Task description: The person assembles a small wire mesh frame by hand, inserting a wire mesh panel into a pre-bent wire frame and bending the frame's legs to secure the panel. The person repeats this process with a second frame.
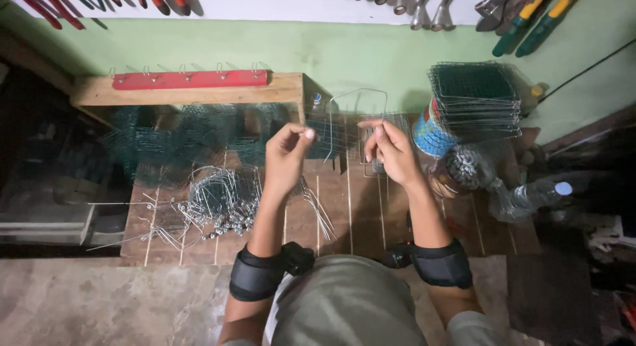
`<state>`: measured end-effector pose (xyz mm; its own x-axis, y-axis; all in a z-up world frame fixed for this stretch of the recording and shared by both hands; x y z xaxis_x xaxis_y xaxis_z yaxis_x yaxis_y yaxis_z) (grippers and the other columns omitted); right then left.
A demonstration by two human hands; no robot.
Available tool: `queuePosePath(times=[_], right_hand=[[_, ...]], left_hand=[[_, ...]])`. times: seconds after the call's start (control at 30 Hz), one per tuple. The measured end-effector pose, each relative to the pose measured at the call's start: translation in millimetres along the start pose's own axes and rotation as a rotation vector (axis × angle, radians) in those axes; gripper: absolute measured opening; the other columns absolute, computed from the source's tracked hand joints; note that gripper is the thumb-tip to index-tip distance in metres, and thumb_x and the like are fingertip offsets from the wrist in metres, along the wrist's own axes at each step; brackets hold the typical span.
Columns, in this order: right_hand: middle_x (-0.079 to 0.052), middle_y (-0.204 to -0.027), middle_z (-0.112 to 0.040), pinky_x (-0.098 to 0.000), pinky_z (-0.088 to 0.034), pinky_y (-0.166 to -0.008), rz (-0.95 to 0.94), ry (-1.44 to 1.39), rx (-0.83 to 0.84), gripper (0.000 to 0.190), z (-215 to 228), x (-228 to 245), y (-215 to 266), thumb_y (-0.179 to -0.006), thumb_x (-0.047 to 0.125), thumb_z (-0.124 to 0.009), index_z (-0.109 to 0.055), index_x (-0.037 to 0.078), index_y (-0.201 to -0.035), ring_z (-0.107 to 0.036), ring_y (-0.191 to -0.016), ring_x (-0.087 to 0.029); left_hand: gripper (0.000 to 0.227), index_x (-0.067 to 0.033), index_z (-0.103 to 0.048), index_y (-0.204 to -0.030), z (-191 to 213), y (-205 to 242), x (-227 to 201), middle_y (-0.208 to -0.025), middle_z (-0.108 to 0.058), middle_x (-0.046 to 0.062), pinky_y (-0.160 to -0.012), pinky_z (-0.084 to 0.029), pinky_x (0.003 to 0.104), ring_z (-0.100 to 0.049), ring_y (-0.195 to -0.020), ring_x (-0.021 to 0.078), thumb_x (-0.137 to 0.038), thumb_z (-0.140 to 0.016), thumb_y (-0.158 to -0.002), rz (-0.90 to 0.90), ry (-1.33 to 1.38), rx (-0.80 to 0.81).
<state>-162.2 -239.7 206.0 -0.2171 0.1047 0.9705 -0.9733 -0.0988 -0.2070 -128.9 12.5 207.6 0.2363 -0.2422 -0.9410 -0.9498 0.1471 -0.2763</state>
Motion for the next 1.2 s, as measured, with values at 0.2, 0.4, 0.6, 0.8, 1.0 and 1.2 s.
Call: queuePosePath(times=[0.2,0.4,0.6,0.8,1.0,1.2], right_hand=[[0.001,-0.071,-0.062,-0.0188,-0.03,-0.053,-0.018,0.003,0.015,0.038,-4,8,-18,-0.114,0.029,-0.037,-0.061,0.005,-0.131,-0.035,-0.056,-0.002],[0.0,-0.072,-0.062,-0.0193,-0.03,-0.051,-0.064,-0.03,-0.004,0.037,-13,3,-25,-0.113,0.029,-0.04,-0.062,0.004,-0.129,-0.04,-0.056,-0.002],[0.0,-0.074,-0.063,-0.0192,-0.035,-0.057,-0.019,0.019,0.023,0.038,-4,-11,-27,-0.114,0.029,-0.041,-0.062,0.003,-0.131,-0.046,-0.061,-0.004],[0.0,-0.079,-0.061,-0.019,-0.036,-0.059,0.031,-0.065,-0.07,0.038,-9,-6,-31,-0.114,0.026,-0.044,-0.056,0.002,-0.14,-0.049,-0.067,-0.003],[-0.001,-0.083,-0.065,-0.0193,-0.036,-0.054,-0.072,-0.046,-0.155,0.042,-15,-11,-36,-0.11,0.024,-0.045,-0.056,0.003,-0.145,-0.043,-0.06,-0.003],[0.0,-0.097,-0.07,-0.0178,-0.037,-0.056,0.007,-0.092,-0.182,0.041,-19,1,-35,-0.109,0.021,-0.047,-0.057,0.001,-0.144,-0.048,-0.066,-0.003]], left_hand=[[0.013,0.0,-0.068,-0.1,-9,-3,-8,-0.091,-0.071,0.001,-0.08,-0.052,0.022,-0.063,-0.087,0.0062,-0.013,-0.068,-0.101,0.018,-0.016,-0.012],[0.018,0.0008,-0.066,-0.092,-10,0,-21,-0.084,-0.072,0.001,-0.071,-0.053,0.023,-0.063,-0.079,0.0062,-0.014,-0.07,-0.101,0.1,-0.164,-0.035],[0.017,0.0004,-0.065,-0.095,-3,-3,-12,-0.086,-0.069,0.002,-0.076,-0.055,0.024,-0.061,-0.083,0.0065,-0.015,-0.067,-0.102,0.135,-0.144,0.11],[0.016,0.0017,-0.067,-0.097,-6,-12,-11,-0.09,-0.073,0.005,-0.08,-0.057,0.027,-0.066,-0.086,0.0081,-0.014,-0.068,-0.1,0.169,-0.127,0.15],[0.016,0.0017,-0.069,-0.1,-7,-22,-18,-0.087,-0.075,0.008,-0.074,-0.055,0.027,-0.068,-0.082,0.01,-0.014,-0.069,-0.099,0.137,-0.216,0.112],[0.015,0.0025,-0.067,-0.098,-8,-28,-27,-0.088,-0.074,0.008,-0.073,-0.058,0.026,-0.073,-0.083,0.0119,-0.012,-0.069,-0.1,0.077,-0.171,0.034]])
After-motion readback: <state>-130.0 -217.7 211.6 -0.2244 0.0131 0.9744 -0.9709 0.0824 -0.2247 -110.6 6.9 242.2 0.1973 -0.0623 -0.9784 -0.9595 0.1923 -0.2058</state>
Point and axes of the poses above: each hand's wrist, its own y-axis away from the middle knuckle, its own z-axis out of the back of the hand, x = y × z, the point moved 1 cm from there along -y, towards the middle knuckle
